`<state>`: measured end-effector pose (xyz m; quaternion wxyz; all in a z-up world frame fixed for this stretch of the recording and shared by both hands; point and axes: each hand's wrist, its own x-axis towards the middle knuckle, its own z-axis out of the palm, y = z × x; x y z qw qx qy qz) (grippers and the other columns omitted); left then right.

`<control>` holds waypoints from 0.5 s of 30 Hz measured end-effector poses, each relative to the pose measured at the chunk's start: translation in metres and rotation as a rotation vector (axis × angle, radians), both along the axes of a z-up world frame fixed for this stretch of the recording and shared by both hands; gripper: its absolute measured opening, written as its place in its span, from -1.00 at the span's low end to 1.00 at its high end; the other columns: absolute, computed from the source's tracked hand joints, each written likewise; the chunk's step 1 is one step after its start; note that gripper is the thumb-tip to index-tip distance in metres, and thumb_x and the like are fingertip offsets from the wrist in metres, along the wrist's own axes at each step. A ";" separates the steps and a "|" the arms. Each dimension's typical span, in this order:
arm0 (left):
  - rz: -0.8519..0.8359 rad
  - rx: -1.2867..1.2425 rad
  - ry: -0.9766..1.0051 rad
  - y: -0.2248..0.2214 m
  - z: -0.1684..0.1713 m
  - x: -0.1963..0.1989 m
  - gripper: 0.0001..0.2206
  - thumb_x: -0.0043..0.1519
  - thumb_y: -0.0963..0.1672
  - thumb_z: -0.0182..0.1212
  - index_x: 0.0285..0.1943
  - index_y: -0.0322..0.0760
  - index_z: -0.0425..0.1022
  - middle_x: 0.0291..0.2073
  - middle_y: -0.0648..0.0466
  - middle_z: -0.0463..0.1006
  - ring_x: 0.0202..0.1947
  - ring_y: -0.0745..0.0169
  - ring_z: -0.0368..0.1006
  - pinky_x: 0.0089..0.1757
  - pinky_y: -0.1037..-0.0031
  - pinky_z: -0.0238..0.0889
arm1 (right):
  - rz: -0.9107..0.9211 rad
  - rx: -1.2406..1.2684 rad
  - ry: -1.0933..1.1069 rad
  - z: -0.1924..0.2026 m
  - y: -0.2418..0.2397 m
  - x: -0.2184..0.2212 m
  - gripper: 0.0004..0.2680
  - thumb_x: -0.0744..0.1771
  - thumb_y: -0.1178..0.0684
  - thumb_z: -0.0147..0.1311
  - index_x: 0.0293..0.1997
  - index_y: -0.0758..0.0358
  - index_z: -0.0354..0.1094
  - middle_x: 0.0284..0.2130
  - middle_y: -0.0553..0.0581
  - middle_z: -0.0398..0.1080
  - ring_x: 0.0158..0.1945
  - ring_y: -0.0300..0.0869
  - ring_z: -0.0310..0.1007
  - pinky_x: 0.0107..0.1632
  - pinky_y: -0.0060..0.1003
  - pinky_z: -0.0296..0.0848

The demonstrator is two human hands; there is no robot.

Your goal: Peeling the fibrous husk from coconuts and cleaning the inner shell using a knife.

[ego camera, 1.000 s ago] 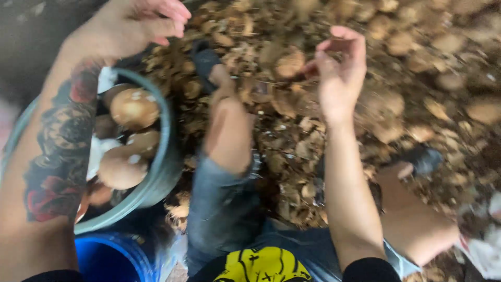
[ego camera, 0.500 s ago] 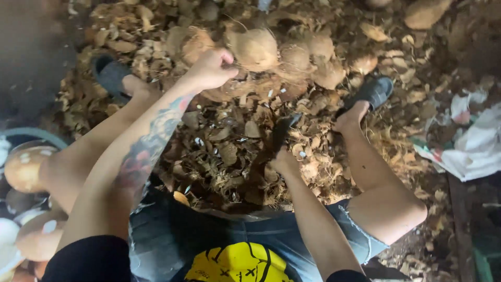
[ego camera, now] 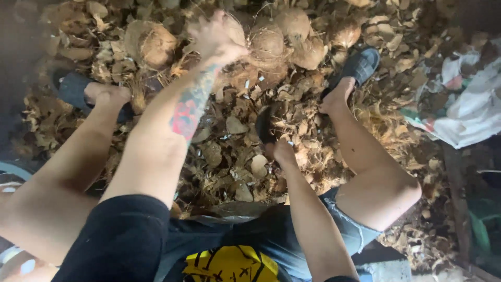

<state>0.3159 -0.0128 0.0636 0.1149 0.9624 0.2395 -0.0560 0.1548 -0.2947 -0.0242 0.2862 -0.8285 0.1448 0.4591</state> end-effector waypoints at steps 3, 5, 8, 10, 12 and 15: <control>0.091 -0.248 -0.153 0.015 0.010 -0.023 0.01 -0.19 0.04 0.77 0.46 -0.20 0.24 0.29 -0.13 0.45 0.43 -0.38 0.15 0.35 -0.44 -0.46 | -0.082 0.099 0.009 0.044 0.003 0.007 -0.65 0.36 -0.27 0.18 -0.24 0.31 0.53 -0.50 0.06 0.47 -0.48 -0.25 0.44 -0.35 -0.30 0.34; 0.275 -0.751 -0.400 0.040 -0.010 -0.037 0.02 -0.30 -0.07 0.82 0.43 -0.24 0.34 0.19 -0.03 0.62 0.13 0.18 0.63 0.14 0.49 0.52 | -0.394 0.455 0.128 0.037 -0.005 0.008 -0.82 0.29 0.23 0.00 -0.04 0.38 0.26 -0.37 0.21 0.35 -0.59 -0.17 0.27 -0.58 -0.34 0.26; 0.374 -1.198 -0.035 0.051 0.049 -0.079 -0.02 -0.08 0.04 0.51 0.57 -0.17 0.08 0.53 -0.05 0.24 0.56 -0.09 0.09 0.36 -0.30 -0.08 | -0.408 0.790 0.126 0.075 -0.004 0.008 -0.82 0.35 0.22 0.07 0.04 0.42 0.28 -0.50 0.09 0.33 -0.70 -0.28 0.23 -0.66 -0.42 0.24; 0.371 -1.602 -0.233 0.075 0.036 -0.120 -0.15 0.03 -0.16 0.40 0.59 -0.08 0.12 0.47 -0.16 0.32 0.41 -0.15 0.30 0.23 -0.14 0.24 | -0.331 0.842 -0.078 0.095 0.000 -0.007 -0.85 0.34 0.26 0.11 -0.04 0.37 0.27 -0.50 0.07 0.34 -0.69 -0.25 0.28 -0.65 -0.38 0.31; 0.350 -1.999 -0.463 0.087 0.034 -0.166 -0.19 0.13 -0.35 0.25 0.62 0.00 0.16 0.41 -0.28 0.38 0.25 -0.24 0.51 0.10 -0.01 0.58 | -0.238 0.896 -0.281 0.118 0.010 -0.017 -0.86 0.33 0.29 0.15 -0.11 0.32 0.26 -0.50 0.06 0.34 -0.69 -0.22 0.33 -0.65 -0.33 0.38; -0.156 -2.484 -0.564 0.073 0.054 -0.235 -0.26 0.26 0.14 0.34 0.54 -0.30 0.31 0.38 -0.11 0.43 0.40 -0.03 0.36 0.39 0.00 0.20 | -0.235 1.039 -0.415 0.148 0.024 -0.034 -0.86 0.30 0.42 0.04 -0.16 0.37 0.26 -0.51 0.13 0.42 -0.54 -0.14 0.50 -0.33 -0.30 0.64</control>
